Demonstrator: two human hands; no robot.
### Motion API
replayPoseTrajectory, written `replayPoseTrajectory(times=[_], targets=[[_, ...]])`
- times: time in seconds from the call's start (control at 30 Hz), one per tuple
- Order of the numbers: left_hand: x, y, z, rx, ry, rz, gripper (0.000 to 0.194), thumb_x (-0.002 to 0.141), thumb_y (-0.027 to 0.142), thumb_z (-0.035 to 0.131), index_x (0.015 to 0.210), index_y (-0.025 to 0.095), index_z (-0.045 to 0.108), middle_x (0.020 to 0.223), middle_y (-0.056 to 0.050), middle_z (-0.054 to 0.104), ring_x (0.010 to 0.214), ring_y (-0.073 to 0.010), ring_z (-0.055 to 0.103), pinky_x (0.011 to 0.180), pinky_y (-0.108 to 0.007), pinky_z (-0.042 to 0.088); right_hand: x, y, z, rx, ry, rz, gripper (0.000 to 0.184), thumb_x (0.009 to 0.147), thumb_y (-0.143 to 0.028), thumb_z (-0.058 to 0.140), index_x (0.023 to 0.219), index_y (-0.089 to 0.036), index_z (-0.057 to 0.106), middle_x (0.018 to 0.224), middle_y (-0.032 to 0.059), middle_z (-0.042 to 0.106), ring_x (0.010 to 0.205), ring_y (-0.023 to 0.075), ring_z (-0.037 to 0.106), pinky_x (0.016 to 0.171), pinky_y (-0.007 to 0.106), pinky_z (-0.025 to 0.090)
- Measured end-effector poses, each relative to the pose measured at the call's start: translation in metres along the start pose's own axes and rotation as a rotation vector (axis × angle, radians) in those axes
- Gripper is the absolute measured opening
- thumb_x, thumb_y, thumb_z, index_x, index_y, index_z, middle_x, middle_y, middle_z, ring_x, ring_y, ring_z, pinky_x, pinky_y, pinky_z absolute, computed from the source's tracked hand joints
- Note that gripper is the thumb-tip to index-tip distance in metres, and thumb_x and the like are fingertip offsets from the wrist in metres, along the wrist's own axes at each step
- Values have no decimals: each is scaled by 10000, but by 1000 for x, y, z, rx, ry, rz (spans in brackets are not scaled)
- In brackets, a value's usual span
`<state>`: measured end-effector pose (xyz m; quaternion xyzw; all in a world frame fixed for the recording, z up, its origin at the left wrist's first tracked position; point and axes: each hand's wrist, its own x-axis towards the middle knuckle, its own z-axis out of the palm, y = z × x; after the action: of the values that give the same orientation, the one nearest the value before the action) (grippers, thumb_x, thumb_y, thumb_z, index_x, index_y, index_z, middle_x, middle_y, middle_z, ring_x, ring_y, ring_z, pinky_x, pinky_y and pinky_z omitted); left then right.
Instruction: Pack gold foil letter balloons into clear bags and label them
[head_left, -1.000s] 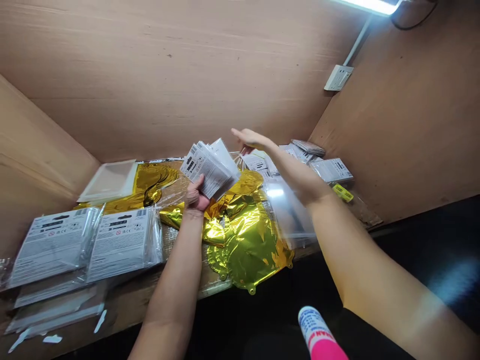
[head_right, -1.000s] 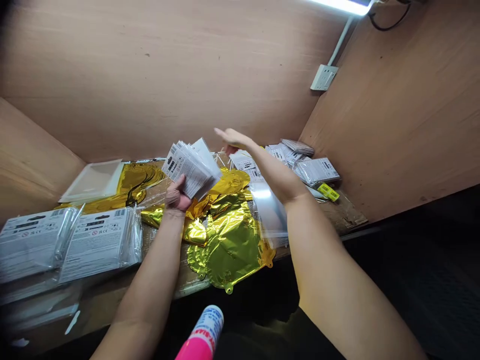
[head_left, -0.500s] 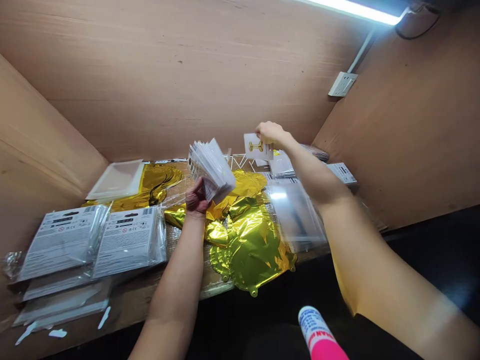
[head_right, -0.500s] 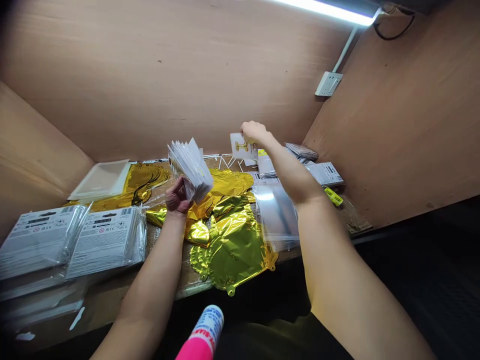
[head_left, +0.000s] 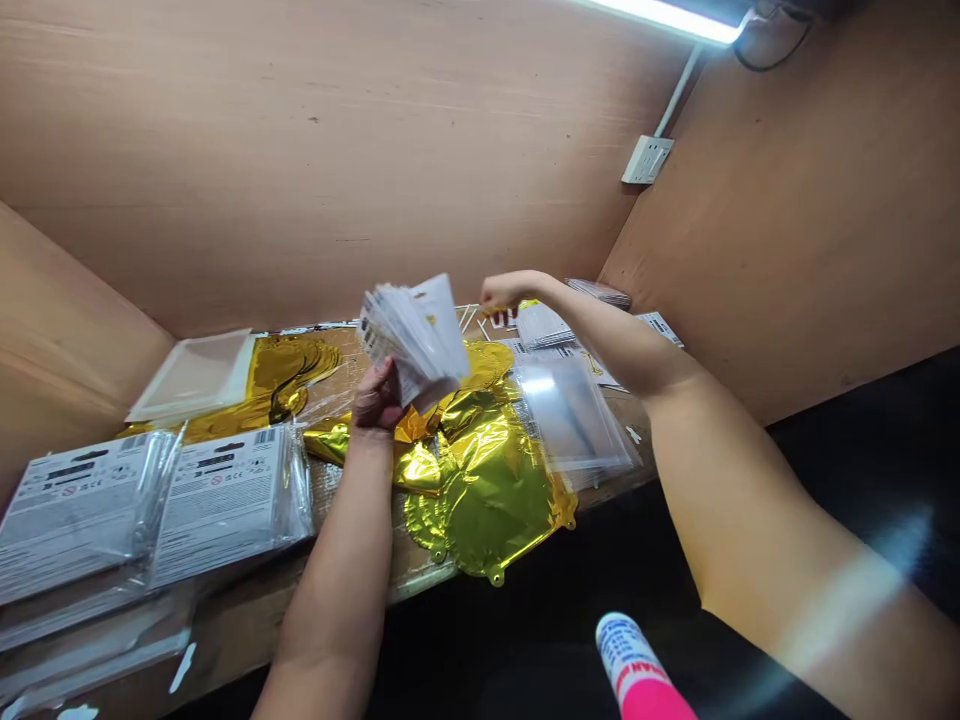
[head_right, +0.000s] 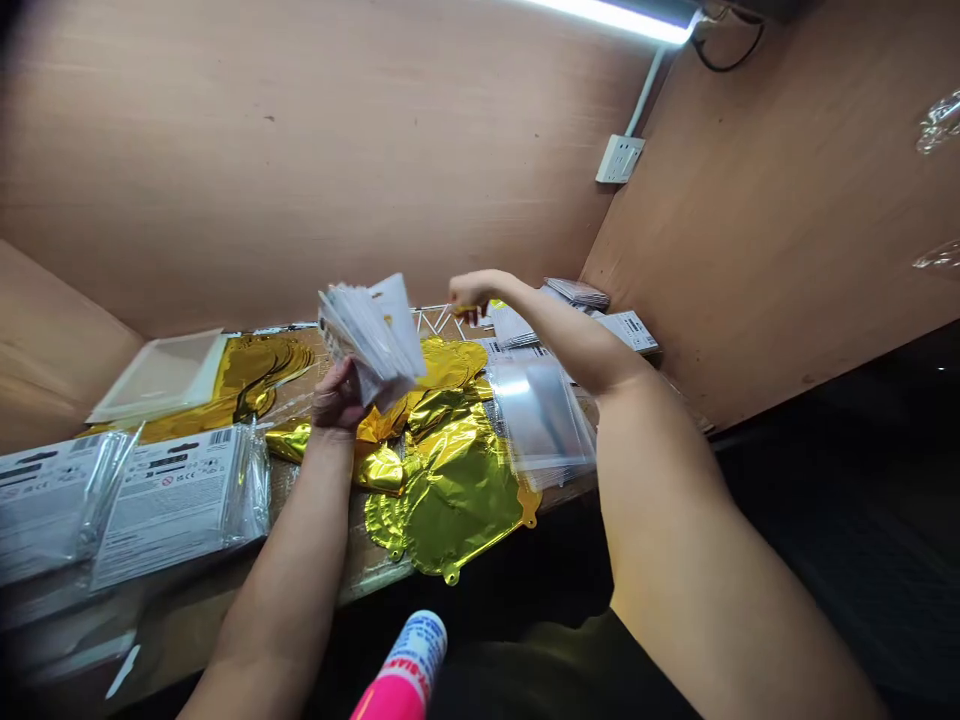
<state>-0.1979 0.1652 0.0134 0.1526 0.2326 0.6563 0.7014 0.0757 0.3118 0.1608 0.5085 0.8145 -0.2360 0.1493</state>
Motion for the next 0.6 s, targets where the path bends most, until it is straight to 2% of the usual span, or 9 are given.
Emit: replayPoseTrajectory(times=[0.03, 0.1, 0.2, 0.27, 0.37, 0.47, 0.6], targets=[[3, 1, -1, -55, 36, 6, 157, 1025, 214, 665, 1100, 166, 794, 912, -75, 856, 873, -221, 847, 1098, -444, 631, -3, 19, 8, -99, -45, 78, 310, 965, -395, 751, 950, -85, 760, 760, 61, 748, 724, 181, 717, 708, 280, 556], [8, 4, -2, -169, 74, 43, 252, 1095, 262, 558, 1098, 181, 797, 919, -71, 860, 944, -200, 847, 1159, -443, 590, -4, 48, 29, -200, -100, 139, 353, 830, -385, 886, 978, -84, 778, 791, 66, 760, 834, 221, 728, 805, 314, 554], [12, 4, -4, -244, 70, 68, 315, 1120, 264, 493, 1129, 182, 797, 943, -73, 863, 1002, -179, 843, 1221, -436, 535, 6, 72, 56, -230, -74, 30, 587, 690, -406, 978, 1176, -146, 777, 1078, 68, 797, 1068, 239, 700, 935, 304, 511], [12, 3, -4, -243, 77, 55, 314, 1112, 244, 494, 1136, 164, 797, 911, -79, 859, 956, -185, 848, 1213, -434, 542, 19, 79, 64, -226, -57, -49, 728, 641, -431, 1001, 1264, -159, 741, 1186, 66, 774, 1110, 236, 674, 930, 280, 490], [12, 2, -2, -215, 85, 51, 337, 1095, 216, 492, 1257, 146, 779, 945, -107, 863, 947, -212, 853, 1178, -432, 573, 42, 79, 62, -198, -72, -43, 699, 630, -486, 1007, 1161, -130, 724, 996, 23, 749, 930, 196, 655, 804, 248, 473], [11, 3, 1, -184, 60, 37, 436, 1079, 218, 501, 1469, 162, 687, 1147, -146, 854, 1115, -255, 830, 1200, -488, 553, 59, 72, 54, -181, -105, -31, 571, 675, -517, 987, 996, -144, 696, 778, -49, 653, 751, 137, 591, 705, 219, 439], [9, 4, 4, -176, 59, 8, 500, 1059, 206, 510, 1542, 155, 630, 1268, -158, 824, 1276, -293, 768, 1268, -571, 466, 64, 64, 43, -122, -166, -50, 523, 722, -541, 966, 904, -146, 674, 694, -65, 603, 676, 112, 572, 666, 210, 446]])
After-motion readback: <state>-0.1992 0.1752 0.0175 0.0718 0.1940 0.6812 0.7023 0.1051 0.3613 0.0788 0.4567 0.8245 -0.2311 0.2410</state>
